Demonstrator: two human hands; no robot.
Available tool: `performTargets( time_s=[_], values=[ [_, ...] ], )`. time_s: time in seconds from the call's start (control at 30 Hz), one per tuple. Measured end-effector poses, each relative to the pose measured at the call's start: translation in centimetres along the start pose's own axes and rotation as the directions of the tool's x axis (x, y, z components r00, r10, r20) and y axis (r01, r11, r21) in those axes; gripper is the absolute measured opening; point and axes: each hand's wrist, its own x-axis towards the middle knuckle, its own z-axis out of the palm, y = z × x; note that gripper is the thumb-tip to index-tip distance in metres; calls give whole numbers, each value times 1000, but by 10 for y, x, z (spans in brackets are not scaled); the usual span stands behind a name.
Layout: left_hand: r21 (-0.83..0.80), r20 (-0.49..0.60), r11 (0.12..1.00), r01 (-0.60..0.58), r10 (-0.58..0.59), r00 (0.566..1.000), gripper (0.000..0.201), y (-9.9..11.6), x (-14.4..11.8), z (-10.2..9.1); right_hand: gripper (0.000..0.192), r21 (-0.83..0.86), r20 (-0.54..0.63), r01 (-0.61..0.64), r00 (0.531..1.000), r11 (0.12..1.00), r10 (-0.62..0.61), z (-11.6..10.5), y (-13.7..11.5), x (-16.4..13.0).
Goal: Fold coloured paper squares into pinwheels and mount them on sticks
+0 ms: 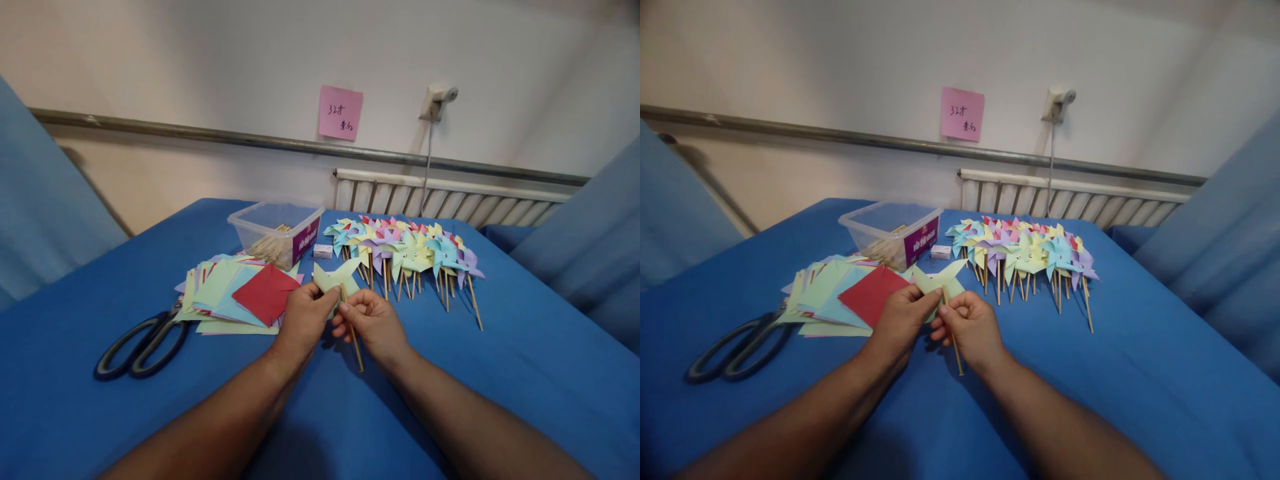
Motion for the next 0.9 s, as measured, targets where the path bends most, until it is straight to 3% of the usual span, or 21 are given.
performTargets(
  time_s=[0.53, 0.73, 0.9],
  values=[
    [-12, -7, 1000, -17, 17, 1000, 27, 0, 2, -1, 44, -39, -5, 41, 999, 998, -41, -1, 1, 0],
    [-42, 25, 999, 13, -12, 1000, 29, -2, 2, -2, 41, -33, 19, 9, 1000, 999, -8, -2, 1, 0],
    [-10, -5, 999, -33, 33, 999, 23, 0, -1, -1, 42, -9, 58, -22, 998, 1000, 23, -2, 2, 0]
  ],
)
